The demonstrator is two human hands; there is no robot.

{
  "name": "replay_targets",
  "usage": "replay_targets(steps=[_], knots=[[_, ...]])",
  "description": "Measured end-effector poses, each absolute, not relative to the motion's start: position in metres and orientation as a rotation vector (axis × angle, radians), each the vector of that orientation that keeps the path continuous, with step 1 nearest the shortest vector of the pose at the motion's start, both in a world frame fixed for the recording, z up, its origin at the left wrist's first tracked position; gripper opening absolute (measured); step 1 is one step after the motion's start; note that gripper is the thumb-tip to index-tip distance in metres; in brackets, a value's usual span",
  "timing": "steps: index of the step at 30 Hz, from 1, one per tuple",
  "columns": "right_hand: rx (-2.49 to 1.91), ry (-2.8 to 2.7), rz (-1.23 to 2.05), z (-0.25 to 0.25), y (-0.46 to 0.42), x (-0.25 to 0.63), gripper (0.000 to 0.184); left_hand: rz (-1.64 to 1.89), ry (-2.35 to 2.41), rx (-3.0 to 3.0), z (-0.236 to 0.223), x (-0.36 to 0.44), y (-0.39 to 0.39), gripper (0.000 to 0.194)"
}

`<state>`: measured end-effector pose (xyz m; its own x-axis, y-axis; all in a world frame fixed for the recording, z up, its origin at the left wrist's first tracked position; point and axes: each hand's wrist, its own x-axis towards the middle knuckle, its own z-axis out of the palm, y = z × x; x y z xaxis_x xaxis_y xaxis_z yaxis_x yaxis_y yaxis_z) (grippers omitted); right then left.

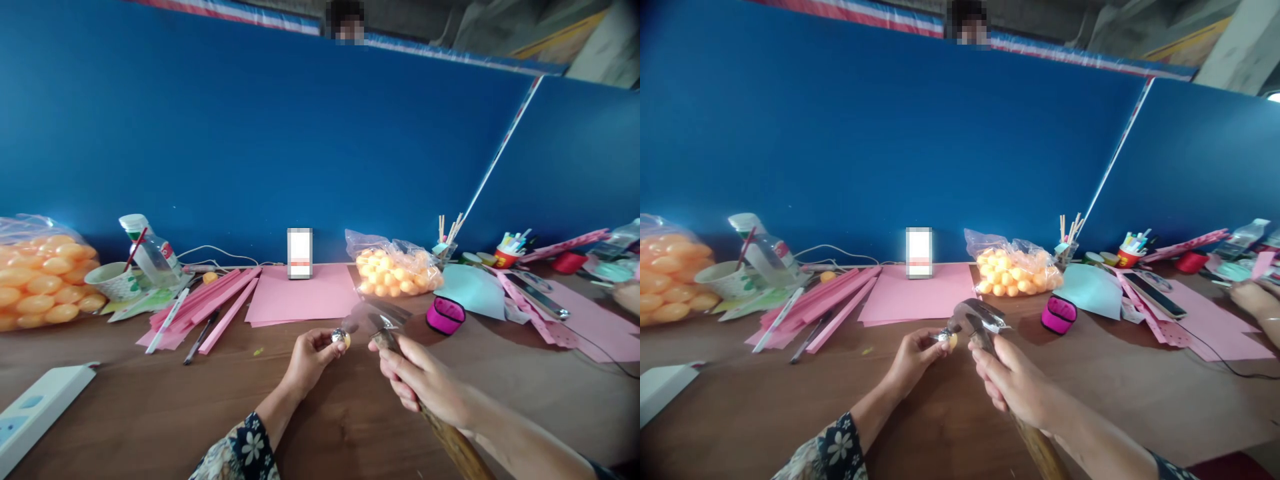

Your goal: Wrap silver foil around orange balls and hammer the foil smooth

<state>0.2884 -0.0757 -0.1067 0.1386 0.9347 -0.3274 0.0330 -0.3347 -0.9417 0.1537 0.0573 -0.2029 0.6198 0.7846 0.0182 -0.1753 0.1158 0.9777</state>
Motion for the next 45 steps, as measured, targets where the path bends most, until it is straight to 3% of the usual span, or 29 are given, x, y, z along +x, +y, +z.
replay_targets(steps=[18, 41, 45], knots=[[-1.544, -0.981, 1.342, -0.108, -0.078, 0.286, 0.038, 0.791, 0.584, 1.333, -0.207, 0.153, 0.058, 0.038], [-1.527, -0.962, 1.320, -0.104, -0.077, 0.290, 0.031, 0.827, 0.554, 1.376, -0.209, 0.154, 0.055, 0.049], [-1.534, -0.953, 1.312, -0.104, -0.078, 0.292, 0.032, 0.849, 0.558, 1.356, -0.214, 0.156, 0.056, 0.039]])
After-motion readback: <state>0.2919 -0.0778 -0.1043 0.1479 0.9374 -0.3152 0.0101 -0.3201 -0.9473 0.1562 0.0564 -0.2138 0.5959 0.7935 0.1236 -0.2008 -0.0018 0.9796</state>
